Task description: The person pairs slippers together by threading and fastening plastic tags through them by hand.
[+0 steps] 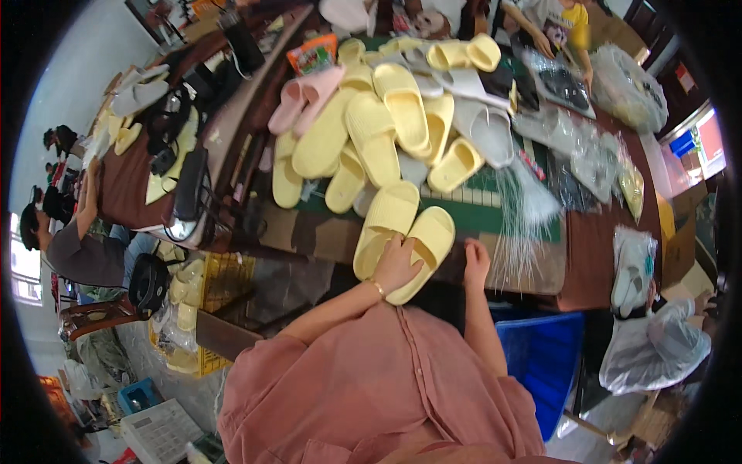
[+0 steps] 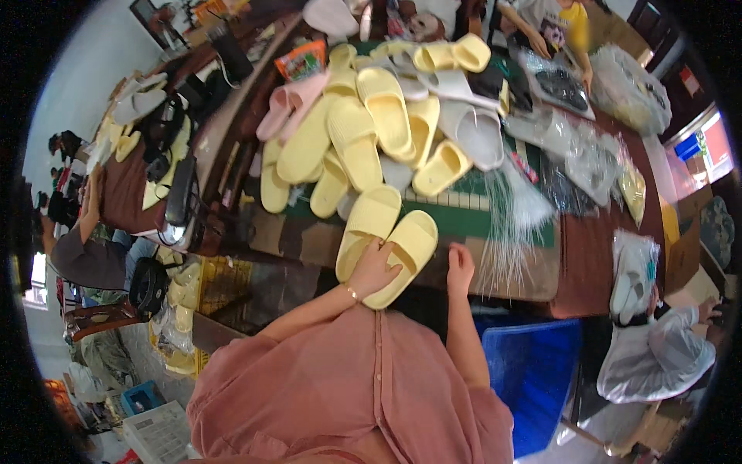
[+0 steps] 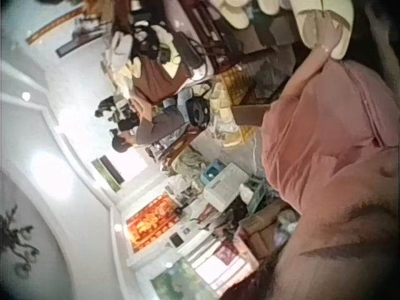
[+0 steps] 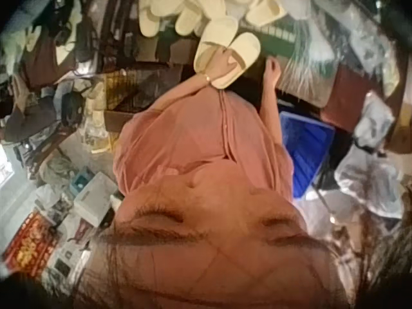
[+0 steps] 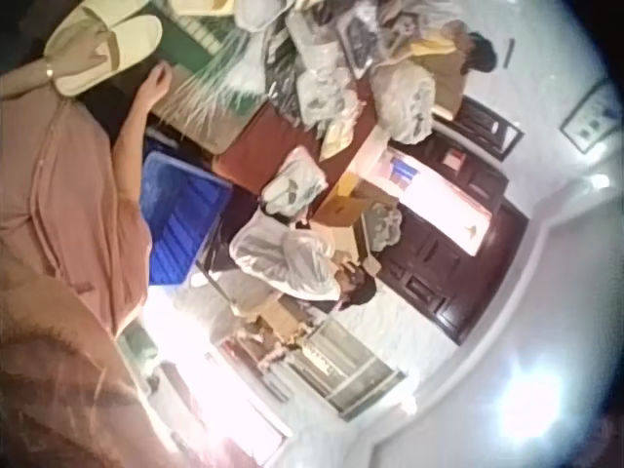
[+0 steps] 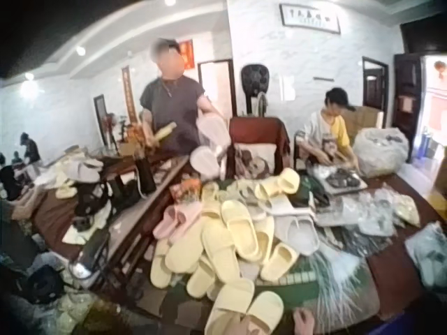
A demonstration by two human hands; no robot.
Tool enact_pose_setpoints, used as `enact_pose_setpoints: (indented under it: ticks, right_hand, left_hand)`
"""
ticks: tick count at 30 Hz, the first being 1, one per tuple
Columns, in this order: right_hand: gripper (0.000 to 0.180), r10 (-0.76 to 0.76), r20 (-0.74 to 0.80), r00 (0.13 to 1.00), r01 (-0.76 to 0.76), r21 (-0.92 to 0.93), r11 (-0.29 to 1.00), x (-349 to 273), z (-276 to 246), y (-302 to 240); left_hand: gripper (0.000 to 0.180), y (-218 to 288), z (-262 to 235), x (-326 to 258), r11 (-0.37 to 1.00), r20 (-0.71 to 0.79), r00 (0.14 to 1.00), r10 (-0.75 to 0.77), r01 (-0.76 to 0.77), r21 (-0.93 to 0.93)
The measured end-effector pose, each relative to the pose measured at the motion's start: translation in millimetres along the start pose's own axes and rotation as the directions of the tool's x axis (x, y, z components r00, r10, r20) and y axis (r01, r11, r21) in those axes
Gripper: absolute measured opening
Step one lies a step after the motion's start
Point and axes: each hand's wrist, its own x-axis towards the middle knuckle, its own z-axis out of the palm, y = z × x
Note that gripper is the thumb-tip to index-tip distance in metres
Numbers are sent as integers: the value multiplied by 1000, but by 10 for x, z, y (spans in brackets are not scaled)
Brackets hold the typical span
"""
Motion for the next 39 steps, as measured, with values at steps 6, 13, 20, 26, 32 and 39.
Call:
enact_pose_setpoints:
  ticks: [6, 13, 20, 26, 32, 39]
  right_hand:
    - [19, 84, 23, 996, -85, 48, 995, -39, 25, -19]
    - [34, 46, 98, 994, -21, -244, 970, -245, 310, -191]
    - [32, -212, 150, 966, 260, -561, 786, -18, 501, -306]
    - [27, 286, 136, 948, -31, -859, 511, 412, 762, -665]
    - [27, 382, 79, 921, -89, -911, 403, 550, 980, -786]
    - [23, 351, 95, 932, -70, -900, 431, 507, 949, -769]
  left_hand:
    - [34, -279, 94, -122, 983, 140, 983, -116, 134, -129]
    - [39, -660, 13, -89, 976, -222, 969, -107, 145, 160]
    - [40, -652, 189, -261, 974, -111, 968, -224, 225, -4]
    - [34, -577, 126, -275, 975, -23, 975, -223, 222, -23]
    - [24, -550, 78, 14, 998, -196, 979, -54, 50, -25]
    - [25, -428, 298, 494, 987, -245, 961, 124, -146, -74]
